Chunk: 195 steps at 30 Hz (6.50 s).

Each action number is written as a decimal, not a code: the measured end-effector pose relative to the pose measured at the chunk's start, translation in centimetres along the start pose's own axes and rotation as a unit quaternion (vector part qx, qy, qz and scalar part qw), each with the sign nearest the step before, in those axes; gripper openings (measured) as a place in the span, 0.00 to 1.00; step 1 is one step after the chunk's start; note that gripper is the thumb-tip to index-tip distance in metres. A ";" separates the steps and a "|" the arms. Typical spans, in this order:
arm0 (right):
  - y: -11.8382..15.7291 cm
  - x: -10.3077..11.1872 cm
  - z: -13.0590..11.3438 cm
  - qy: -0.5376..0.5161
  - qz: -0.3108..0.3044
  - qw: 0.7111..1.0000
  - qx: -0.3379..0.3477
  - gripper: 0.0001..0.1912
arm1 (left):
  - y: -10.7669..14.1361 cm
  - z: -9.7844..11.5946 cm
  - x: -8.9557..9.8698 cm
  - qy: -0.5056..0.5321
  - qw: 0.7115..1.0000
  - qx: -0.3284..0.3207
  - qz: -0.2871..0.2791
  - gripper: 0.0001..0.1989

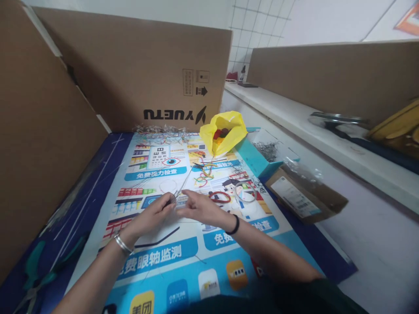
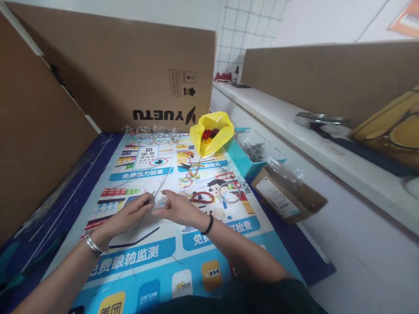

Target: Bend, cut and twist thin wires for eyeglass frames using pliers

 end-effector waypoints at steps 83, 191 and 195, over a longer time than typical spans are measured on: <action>-3.9 -3.5 -5.2 0.073 -0.031 0.989 0.127 0.08 | 2.7 -5.1 1.2 0.090 0.993 0.013 0.071 0.07; 7.7 -0.9 -0.8 -0.081 -0.166 0.980 -0.080 0.20 | 4.4 -1.5 -4.8 0.244 0.961 0.113 0.055 0.21; 7.9 -1.7 -0.1 -0.122 -0.175 0.970 -0.116 0.20 | 4.5 -1.0 -5.0 0.253 0.960 0.107 0.048 0.20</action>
Point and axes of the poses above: each hand's wrist, its own y-axis away from the middle knuckle, its own x-axis out of the back of the hand, z = x × y, the point moved 10 cm from there along -y, towards the middle knuckle, and after that the axes turned 6 degrees about y, right-handed, at the moved point
